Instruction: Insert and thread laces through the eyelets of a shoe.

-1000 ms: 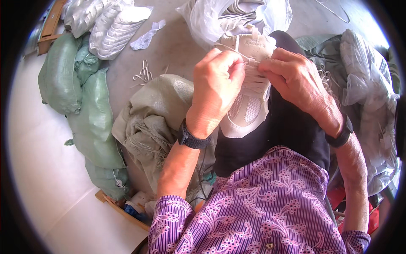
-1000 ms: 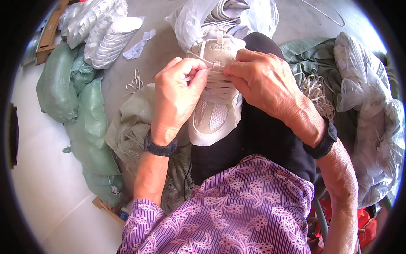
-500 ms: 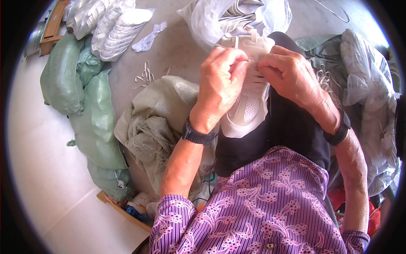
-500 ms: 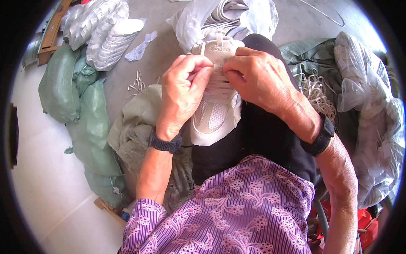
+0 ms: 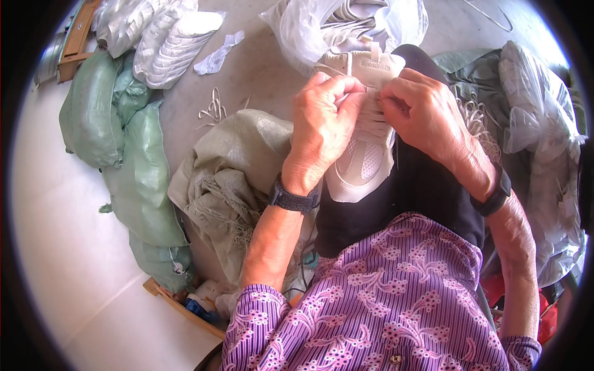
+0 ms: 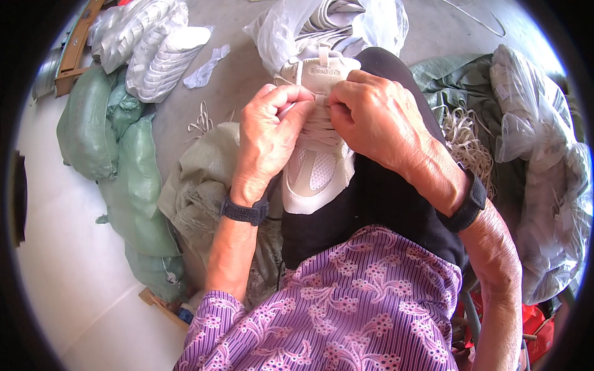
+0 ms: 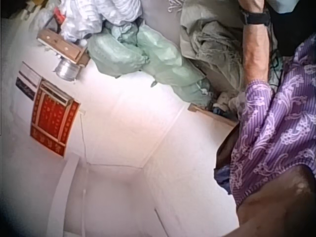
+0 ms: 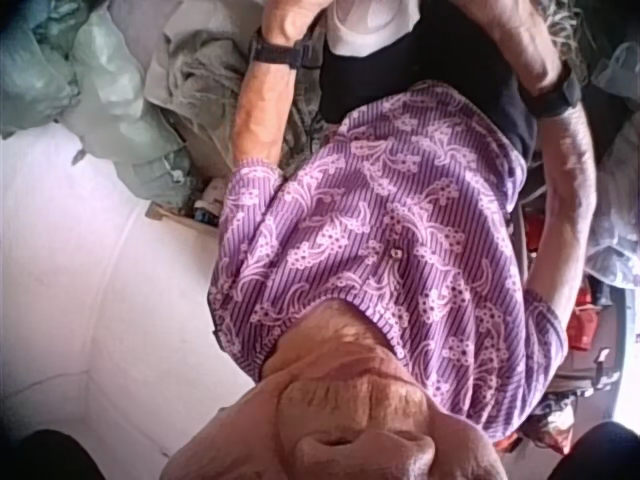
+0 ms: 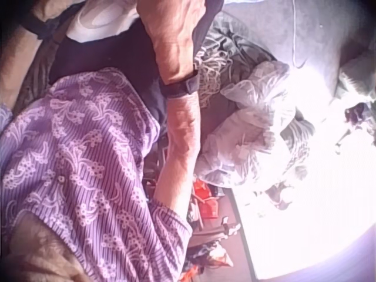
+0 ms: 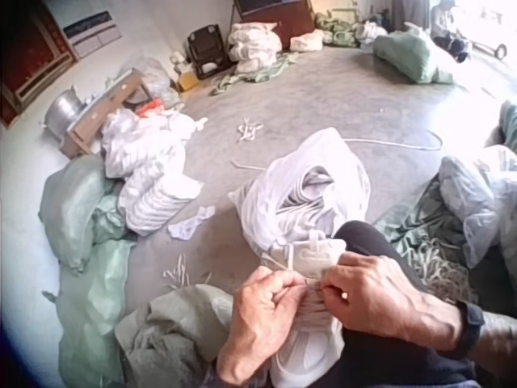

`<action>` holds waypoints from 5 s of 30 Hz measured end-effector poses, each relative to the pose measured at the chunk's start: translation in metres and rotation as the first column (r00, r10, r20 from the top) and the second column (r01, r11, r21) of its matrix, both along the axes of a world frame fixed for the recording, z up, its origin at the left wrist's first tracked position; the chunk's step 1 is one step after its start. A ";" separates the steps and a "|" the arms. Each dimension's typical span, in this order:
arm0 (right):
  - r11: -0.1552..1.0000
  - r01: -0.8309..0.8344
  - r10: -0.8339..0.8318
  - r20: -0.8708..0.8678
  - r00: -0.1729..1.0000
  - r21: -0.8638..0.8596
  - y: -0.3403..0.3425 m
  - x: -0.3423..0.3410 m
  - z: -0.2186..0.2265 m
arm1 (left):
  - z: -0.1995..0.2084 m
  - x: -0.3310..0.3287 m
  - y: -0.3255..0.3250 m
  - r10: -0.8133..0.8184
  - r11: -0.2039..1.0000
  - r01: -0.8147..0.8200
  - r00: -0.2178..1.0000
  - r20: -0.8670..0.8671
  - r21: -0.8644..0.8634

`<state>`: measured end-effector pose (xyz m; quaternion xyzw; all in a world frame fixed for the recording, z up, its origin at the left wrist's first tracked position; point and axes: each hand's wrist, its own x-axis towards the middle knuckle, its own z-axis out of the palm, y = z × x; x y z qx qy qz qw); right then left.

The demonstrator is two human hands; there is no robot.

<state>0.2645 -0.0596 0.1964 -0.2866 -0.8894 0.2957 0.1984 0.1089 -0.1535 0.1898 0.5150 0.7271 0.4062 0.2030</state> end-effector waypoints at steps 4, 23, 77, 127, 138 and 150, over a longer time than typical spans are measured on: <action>0.999 0.022 -0.021 -0.021 1.000 0.032 -0.004 -0.001 0.000 | 0.000 0.002 -0.001 -0.011 0.999 0.017 0.992 0.125 -0.048; 0.966 0.223 -0.248 0.228 0.942 0.127 0.076 0.098 -0.005 | 0.003 -0.042 0.001 0.080 0.985 -0.062 0.991 -0.105 0.164; 0.930 0.360 -0.315 0.340 0.886 -0.076 -0.014 0.252 -0.057 | -0.038 -0.067 0.013 0.506 0.843 -0.170 0.571 0.646 -0.510; 0.996 -0.015 0.010 -0.052 0.999 -0.088 0.054 0.000 -0.028 | -0.035 -0.076 -0.019 -0.107 0.890 -0.437 0.086 0.991 0.134; 0.983 -0.033 0.000 -0.177 0.984 -0.183 0.026 0.029 -0.009 | -0.019 -0.119 -0.061 -0.380 0.797 -0.530 -0.067 0.923 0.290; 0.989 -0.148 0.148 -0.010 0.989 0.003 0.020 0.032 -0.019 | 0.000 -0.150 -0.119 -0.408 0.672 -0.642 0.093 0.908 0.368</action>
